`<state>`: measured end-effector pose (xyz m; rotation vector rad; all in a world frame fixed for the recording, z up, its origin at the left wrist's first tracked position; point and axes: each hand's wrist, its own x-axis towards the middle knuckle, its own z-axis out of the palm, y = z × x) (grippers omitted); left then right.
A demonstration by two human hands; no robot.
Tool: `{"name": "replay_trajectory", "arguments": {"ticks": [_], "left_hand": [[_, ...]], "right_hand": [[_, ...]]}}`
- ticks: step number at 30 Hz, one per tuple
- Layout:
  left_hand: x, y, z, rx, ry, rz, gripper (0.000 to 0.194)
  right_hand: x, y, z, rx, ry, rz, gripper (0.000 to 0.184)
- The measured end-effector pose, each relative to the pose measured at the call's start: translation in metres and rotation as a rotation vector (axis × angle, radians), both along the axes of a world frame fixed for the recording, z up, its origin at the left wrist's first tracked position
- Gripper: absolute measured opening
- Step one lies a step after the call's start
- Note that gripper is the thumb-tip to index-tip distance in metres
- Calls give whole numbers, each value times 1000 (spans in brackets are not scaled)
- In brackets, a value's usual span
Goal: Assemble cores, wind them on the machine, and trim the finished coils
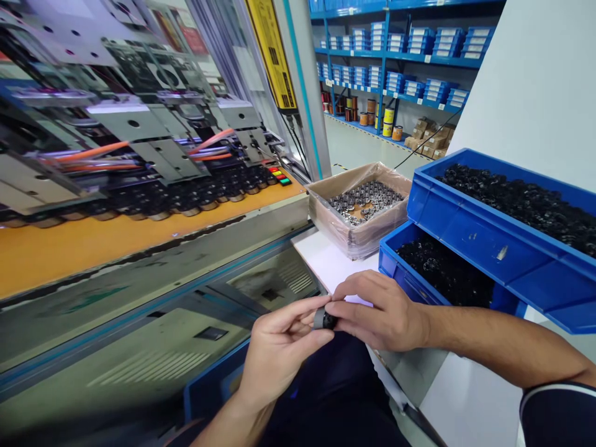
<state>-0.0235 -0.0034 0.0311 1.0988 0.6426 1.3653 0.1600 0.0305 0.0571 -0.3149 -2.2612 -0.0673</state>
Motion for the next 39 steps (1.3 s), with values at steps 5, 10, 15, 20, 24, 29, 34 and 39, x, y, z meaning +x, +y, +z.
{"name": "replay_trajectory", "arguments": {"ticks": [5,10,15,20,24,29,34,39], "left_hand": [[0,0,-1,4,0,1,38],[-1,-1,-1,-6,-6,-8,38],[-1,-1,-2,1,-13,-21,40],[0,0,-4,8,-24,-34,44],[0,0,-4,13,-24,-36,44],[0,-1,-3,2,-7,-19,42],[0,-1,-5,-3,50,17,35],[-2,-2,-5,-21,111,33,34]], "right_hand": [[0,0,1,18,-6,3,18],[1,0,1,11,-16,-3,19],[1,0,2,25,-17,-12,16],[1,0,3,25,-19,-7,14],[1,1,1,26,-13,-2,16],[1,1,0,37,-7,-4,14],[1,1,1,56,-23,5,13],[1,1,1,79,-9,3,15]]}}
